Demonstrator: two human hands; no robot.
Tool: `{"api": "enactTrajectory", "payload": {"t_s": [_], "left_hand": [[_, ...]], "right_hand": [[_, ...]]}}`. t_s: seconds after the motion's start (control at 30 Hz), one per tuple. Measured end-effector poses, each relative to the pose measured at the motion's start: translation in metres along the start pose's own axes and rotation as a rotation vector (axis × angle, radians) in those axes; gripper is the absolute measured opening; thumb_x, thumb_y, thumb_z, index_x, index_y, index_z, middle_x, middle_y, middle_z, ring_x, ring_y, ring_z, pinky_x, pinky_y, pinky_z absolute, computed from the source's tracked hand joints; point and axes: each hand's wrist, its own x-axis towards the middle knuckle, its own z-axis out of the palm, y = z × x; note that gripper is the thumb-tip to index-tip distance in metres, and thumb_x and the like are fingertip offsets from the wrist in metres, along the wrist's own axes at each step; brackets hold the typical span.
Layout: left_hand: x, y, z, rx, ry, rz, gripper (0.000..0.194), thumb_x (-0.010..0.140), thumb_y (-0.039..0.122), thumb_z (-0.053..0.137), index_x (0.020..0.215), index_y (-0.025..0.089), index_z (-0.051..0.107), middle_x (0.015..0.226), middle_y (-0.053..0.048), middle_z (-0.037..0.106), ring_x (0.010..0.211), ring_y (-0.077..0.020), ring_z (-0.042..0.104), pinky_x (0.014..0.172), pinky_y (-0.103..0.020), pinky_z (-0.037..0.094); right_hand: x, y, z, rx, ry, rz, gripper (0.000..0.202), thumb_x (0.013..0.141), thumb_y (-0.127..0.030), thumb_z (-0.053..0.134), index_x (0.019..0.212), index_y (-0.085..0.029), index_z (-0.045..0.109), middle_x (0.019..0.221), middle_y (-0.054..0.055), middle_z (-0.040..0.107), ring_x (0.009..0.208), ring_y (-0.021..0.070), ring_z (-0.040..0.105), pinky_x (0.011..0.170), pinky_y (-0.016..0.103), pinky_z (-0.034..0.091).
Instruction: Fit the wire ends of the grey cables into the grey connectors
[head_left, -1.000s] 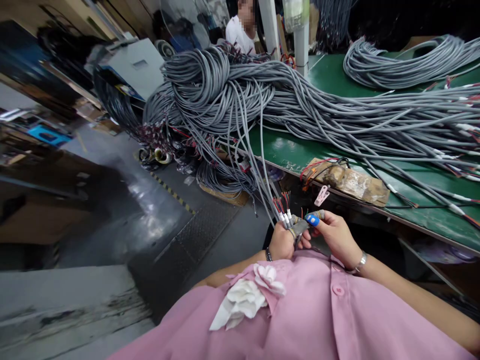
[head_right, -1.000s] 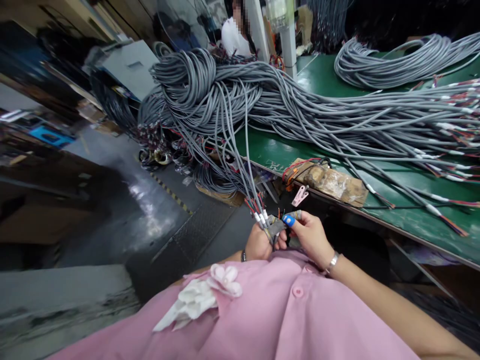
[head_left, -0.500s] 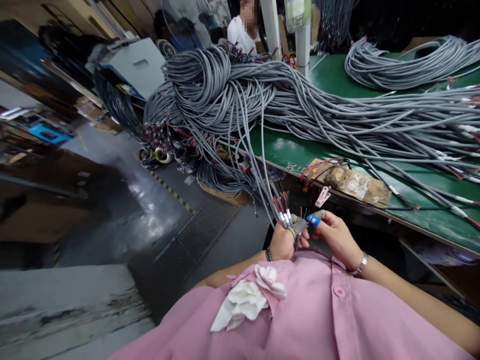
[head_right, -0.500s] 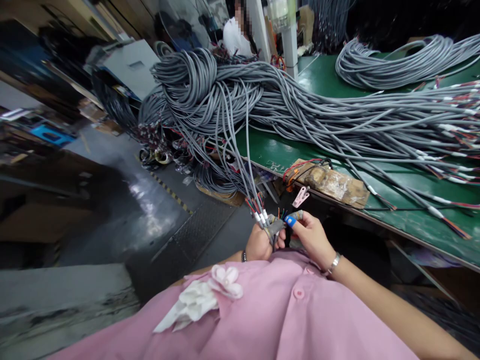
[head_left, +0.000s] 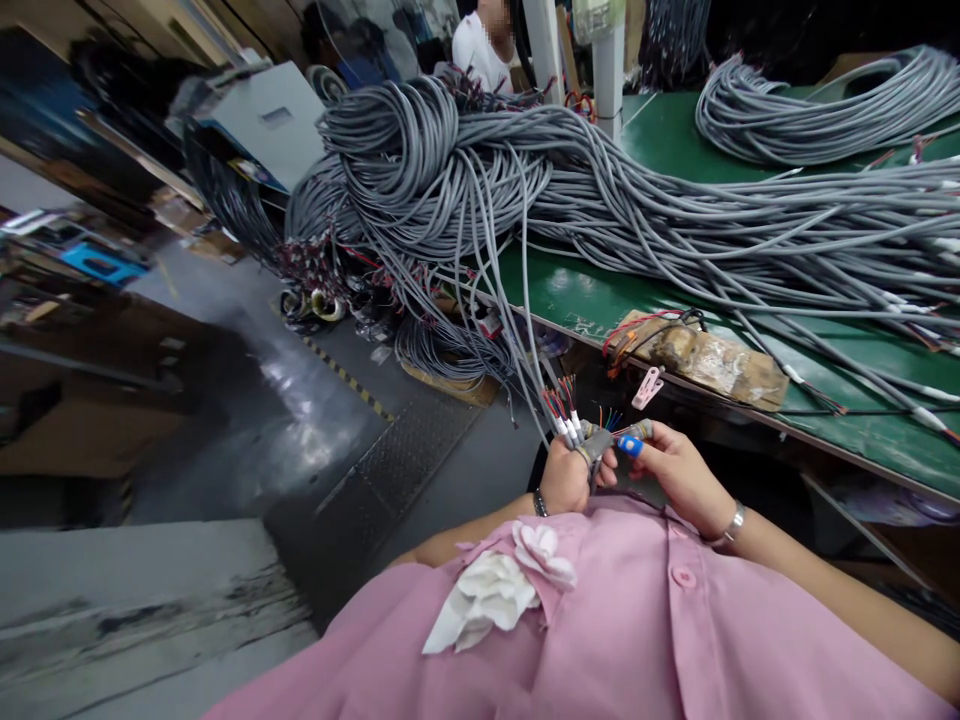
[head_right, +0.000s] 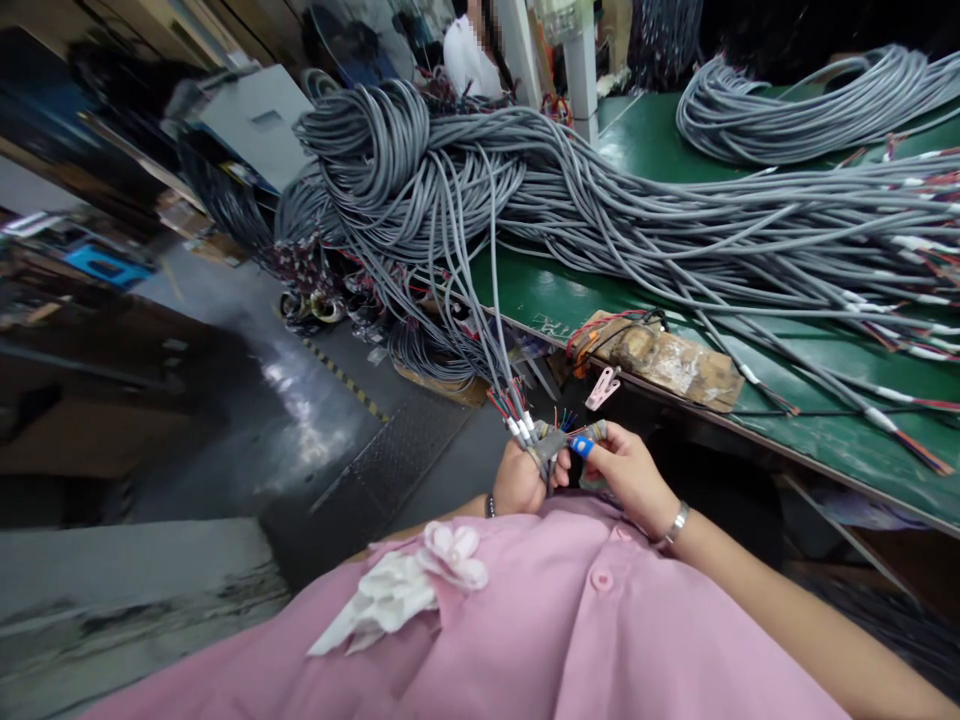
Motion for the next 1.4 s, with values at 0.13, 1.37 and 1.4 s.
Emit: {"api": "enactTrajectory", "payload": {"t_s": [0.13, 1.37, 1.4], "left_hand": [[0.001, 0.001, 0.000, -0.016, -0.003, 0.009, 0.034, 0.068, 0.045, 0.070, 0.072, 0.013, 0.059, 0.053, 0.000, 0.058, 0.036, -0.0085, 0.050, 0.034, -0.020, 0.030], [-0.002, -0.002, -0.005, 0.059, -0.074, 0.033, 0.035, 0.072, 0.043, 0.067, 0.060, 0.014, 0.054, 0.048, 0.002, 0.054, 0.032, -0.0074, 0.045, 0.033, -0.019, 0.031], [-0.003, -0.001, -0.005, 0.067, -0.077, 0.025, 0.035, 0.072, 0.043, 0.067, 0.060, 0.014, 0.054, 0.048, 0.002, 0.054, 0.032, -0.0072, 0.045, 0.033, -0.019, 0.031]], "right_hand": [[-0.002, -0.002, 0.001, 0.020, -0.047, 0.011, 0.029, 0.070, -0.042, 0.073, 0.069, -0.017, 0.059, 0.059, -0.002, 0.053, 0.055, 0.0109, 0.045, 0.053, 0.026, 0.039], [0.009, 0.003, -0.009, -0.111, 0.037, -0.059, 0.024, 0.075, -0.040, 0.068, 0.074, -0.017, 0.061, 0.067, -0.001, 0.056, 0.058, 0.0100, 0.045, 0.055, 0.025, 0.040], [0.011, 0.004, -0.010, -0.098, 0.086, -0.072, 0.024, 0.075, -0.040, 0.068, 0.072, -0.017, 0.060, 0.064, -0.002, 0.054, 0.057, 0.0095, 0.044, 0.054, 0.024, 0.040]]}}
